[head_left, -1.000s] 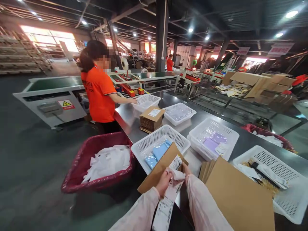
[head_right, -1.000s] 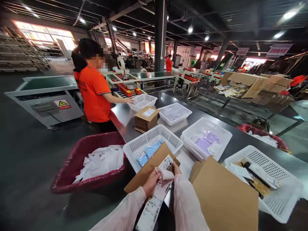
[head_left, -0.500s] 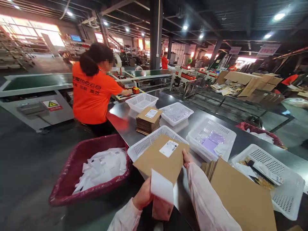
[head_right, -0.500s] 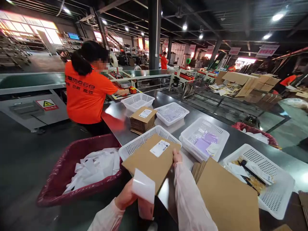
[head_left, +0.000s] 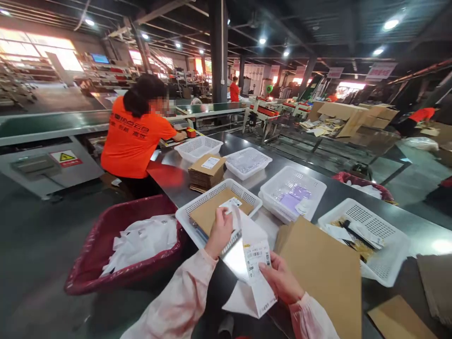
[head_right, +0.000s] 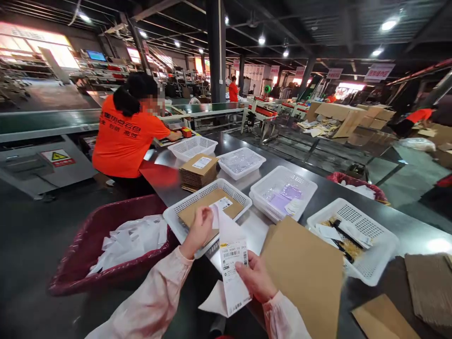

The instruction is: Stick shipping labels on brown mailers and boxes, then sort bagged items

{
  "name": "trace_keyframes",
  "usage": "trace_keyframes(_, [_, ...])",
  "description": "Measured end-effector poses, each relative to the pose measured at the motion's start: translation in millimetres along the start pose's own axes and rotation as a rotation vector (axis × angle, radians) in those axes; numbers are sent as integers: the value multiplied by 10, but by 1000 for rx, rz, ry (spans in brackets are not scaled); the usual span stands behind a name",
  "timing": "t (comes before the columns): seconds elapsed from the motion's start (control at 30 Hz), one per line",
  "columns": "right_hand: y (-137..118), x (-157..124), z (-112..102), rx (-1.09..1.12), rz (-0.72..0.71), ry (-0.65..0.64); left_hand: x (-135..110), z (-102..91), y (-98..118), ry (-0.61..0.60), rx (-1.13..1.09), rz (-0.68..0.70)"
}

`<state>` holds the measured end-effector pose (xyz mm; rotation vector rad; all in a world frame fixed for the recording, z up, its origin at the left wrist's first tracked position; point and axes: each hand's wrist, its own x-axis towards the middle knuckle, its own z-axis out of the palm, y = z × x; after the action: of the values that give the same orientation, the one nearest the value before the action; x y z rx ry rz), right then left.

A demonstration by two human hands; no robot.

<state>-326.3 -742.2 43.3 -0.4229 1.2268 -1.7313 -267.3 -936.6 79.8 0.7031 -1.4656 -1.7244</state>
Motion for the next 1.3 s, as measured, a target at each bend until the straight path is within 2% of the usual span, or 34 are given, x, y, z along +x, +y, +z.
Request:
trace_keyframes(0.03, [-4,-104,-88,36,-10,54,-73,41,26,10,104,136])
trace_keyframes(0.07, [-19,-200,-162,57,-17,90,-172,90,51,-34,206,287])
trace_keyframes(0.13, [-56,-375,-264,74,-26,133,-417,221,86,-300,396,547])
trace_keyframes(0.17, [-68,-453,-295,81,-36,150,-546,304,89,-470,456,587])
trace_keyframes(0.2, [-72,-526,-315,89,-54,173,-668,394,78,-605,471,529])
trace_keyframes(0.23, [-69,-591,-331,96,-77,204,-778,490,53,-680,451,401])
trace_keyframes(0.37, [-81,-802,-434,55,-213,416,-1067,824,-156,-676,83,-282])
trace_keyframes(0.43, [-164,-904,-532,-87,-318,542,-1172,936,-290,-704,-57,-435])
trace_keyframes(0.5, [-285,-1015,-646,-324,-351,574,-1298,1027,-429,-729,-61,-475])
trace_keyframes(0.57, [-386,-1125,-752,-585,-266,515,-1452,1121,-570,-719,-35,-486])
trace_keyframes(0.63, [-426,-1212,-842,-766,-170,486,-1608,1225,-700,-655,-17,-474])
trace_keyframes(0.7, [-414,-1255,-931,-823,-143,540,-1722,1326,-796,-575,26,-448])
trace_keyframes(0.77, [-406,-1232,-1053,-807,-154,579,-1760,1405,-840,-563,28,-480])
trace_keyframes(0.87, [-505,-1036,-1350,-830,-236,590,-1675,1450,-830,-736,-167,-624])
trace_keyframes(0.97, [-703,-661,-1757,-955,-258,734,-1520,1432,-801,-900,-233,-801])
trace_keyframes(1.1, [-832,-175,-2201,-1083,-156,908,-1449,1353,-801,-884,-206,-870])
trace_keyframes(1.23, [-748,19,-2318,-1213,-50,1021,-1601,1088,-802,-813,-122,-918])
trace_keyframes(1.3, [-708,54,-2305,-1400,7,1008,-1690,900,-759,-821,-78,-939])
